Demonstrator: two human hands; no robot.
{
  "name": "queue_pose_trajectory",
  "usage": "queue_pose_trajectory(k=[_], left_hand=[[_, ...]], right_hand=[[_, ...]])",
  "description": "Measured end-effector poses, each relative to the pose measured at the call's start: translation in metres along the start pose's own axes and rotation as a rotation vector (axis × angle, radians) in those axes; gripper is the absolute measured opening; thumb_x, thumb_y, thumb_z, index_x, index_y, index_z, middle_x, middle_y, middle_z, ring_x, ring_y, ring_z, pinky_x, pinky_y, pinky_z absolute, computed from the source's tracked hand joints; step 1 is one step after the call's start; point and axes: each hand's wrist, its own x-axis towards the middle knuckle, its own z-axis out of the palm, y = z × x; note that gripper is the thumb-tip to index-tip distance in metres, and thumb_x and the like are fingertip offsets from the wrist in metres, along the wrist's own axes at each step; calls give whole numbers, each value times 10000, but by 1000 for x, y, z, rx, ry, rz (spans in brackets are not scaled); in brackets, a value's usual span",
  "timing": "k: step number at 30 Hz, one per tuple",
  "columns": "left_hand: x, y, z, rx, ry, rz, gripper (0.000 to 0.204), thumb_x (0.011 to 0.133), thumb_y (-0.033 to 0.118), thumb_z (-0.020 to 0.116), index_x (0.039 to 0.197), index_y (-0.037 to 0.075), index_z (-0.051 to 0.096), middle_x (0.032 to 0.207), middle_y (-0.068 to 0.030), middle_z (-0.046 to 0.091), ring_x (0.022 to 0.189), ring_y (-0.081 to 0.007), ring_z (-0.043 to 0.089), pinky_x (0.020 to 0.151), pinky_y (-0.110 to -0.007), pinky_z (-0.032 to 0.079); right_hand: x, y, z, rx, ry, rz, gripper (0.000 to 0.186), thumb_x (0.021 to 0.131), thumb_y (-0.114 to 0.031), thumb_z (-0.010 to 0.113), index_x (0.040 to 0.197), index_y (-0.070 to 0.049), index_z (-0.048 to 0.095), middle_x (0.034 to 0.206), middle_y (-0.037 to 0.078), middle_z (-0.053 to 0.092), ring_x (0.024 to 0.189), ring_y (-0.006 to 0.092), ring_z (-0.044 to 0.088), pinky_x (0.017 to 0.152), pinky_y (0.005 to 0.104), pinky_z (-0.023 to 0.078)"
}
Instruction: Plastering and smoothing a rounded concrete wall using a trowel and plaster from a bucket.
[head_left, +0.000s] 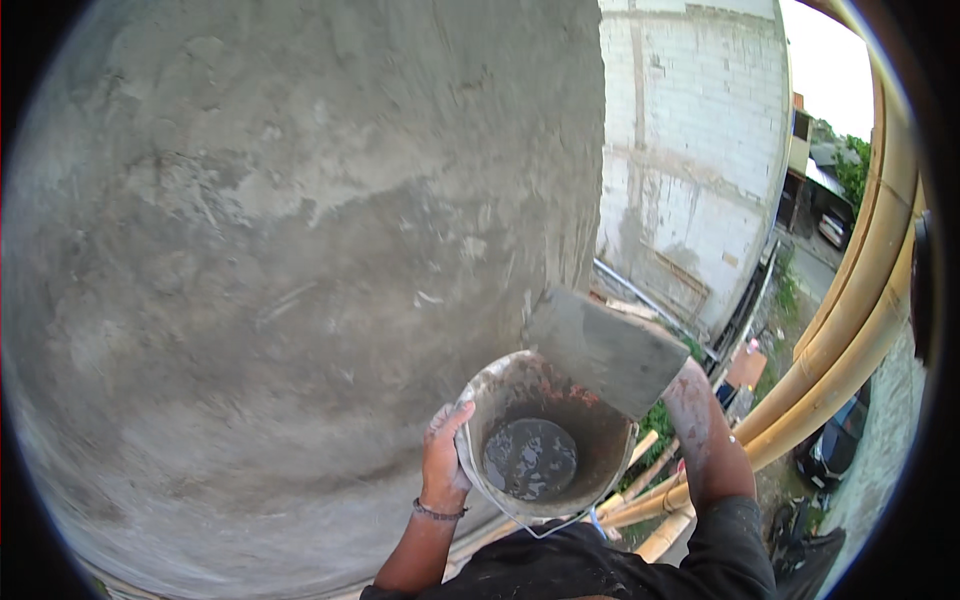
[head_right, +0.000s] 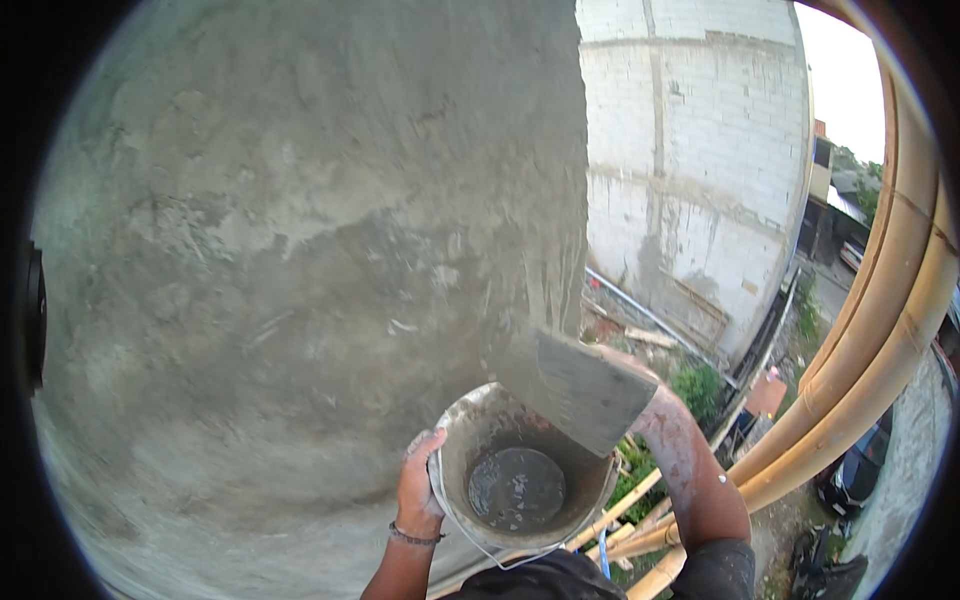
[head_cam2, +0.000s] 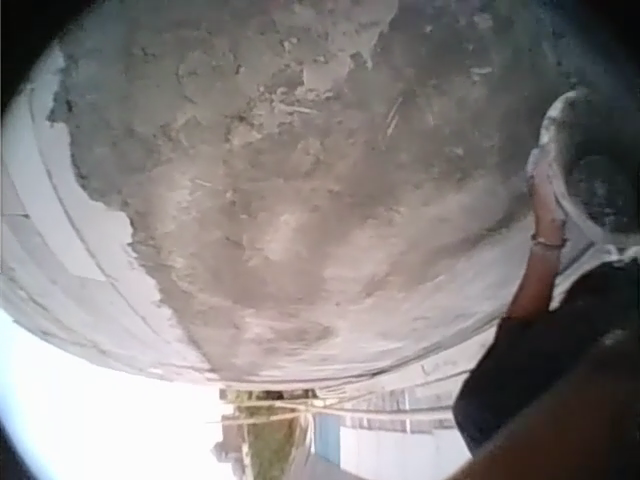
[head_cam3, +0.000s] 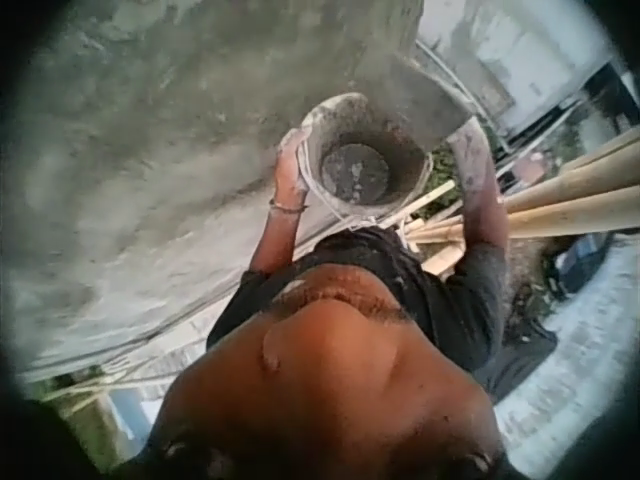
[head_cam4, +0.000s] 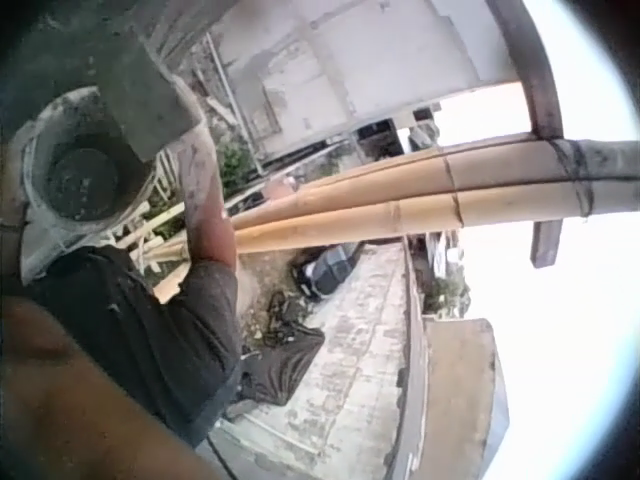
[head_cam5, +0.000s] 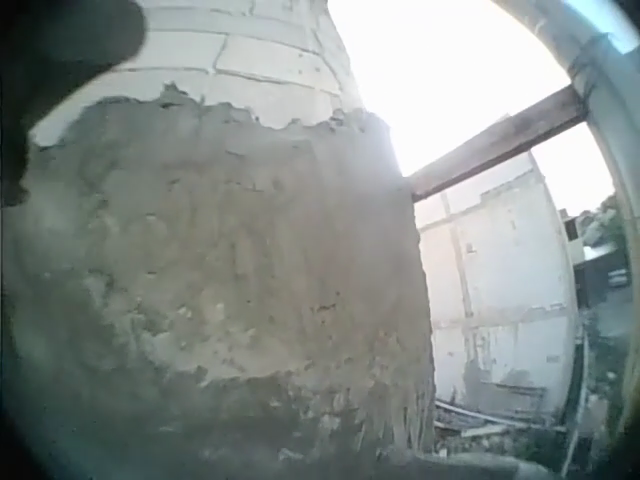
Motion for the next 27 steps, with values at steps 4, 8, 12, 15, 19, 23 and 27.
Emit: queue_pose_trajectory(k=[4,8,12,15,19,23,27], left_hand=[[-11,13,11,-41,68,54,72,946,109,672,957,38,673,979,-76,726,880,-183,699,817,-335,554],[-12,23,8,-119,83,69,113,946,124,664,996,24,679,1010,-90,726,933,-208,696,858,-359,547],[-16,26,21,-118,57,30,166,943,135,658,1044,6,687,1047,-103,724,973,-236,691,900,-378,537],[-16,27,23,-120,67,39,176,943,135,656,1055,3,688,1058,-106,722,976,-245,691,906,-382,536],[-14,29,9,-123,119,65,171,942,136,656,1049,6,687,1066,-111,721,981,-251,691,909,-388,536],[-11,32,11,-86,112,64,167,943,140,658,1043,9,686,1067,-112,719,984,-249,690,910,-387,535],[-7,27,13,-60,86,55,175,952,148,650,1051,9,686,1073,-113,719,989,-249,688,915,-385,533]], right_hand=[[32,-80,123,-578,95,-313,342,1032,-235,562,1286,-22,649,1157,97,715,1010,182,684,876,332,562],[64,-126,239,-1464,201,-1408,438,1059,-282,479,1382,-13,604,1163,176,723,990,252,697,904,371,552],[105,-180,278,-1607,371,-1509,456,1057,-243,455,1422,9,564,1056,207,726,840,277,713,841,417,573],[154,-184,249,-1879,449,-1324,438,1030,-146,487,1420,45,543,966,203,712,755,268,703,731,434,584],[148,-129,182,-1998,490,-1601,435,1022,-93,486,1436,33,530,922,177,703,718,250,683,565,382,562],[135,-138,139,-1945,404,-1521,429,1037,-122,479,1444,0,537,940,176,709,728,247,675,539,368,550],[138,-200,223,-1872,370,-1936,427,1039,-144,490,1442,-13,543,867,151,674,654,184,607,530,326,539]])
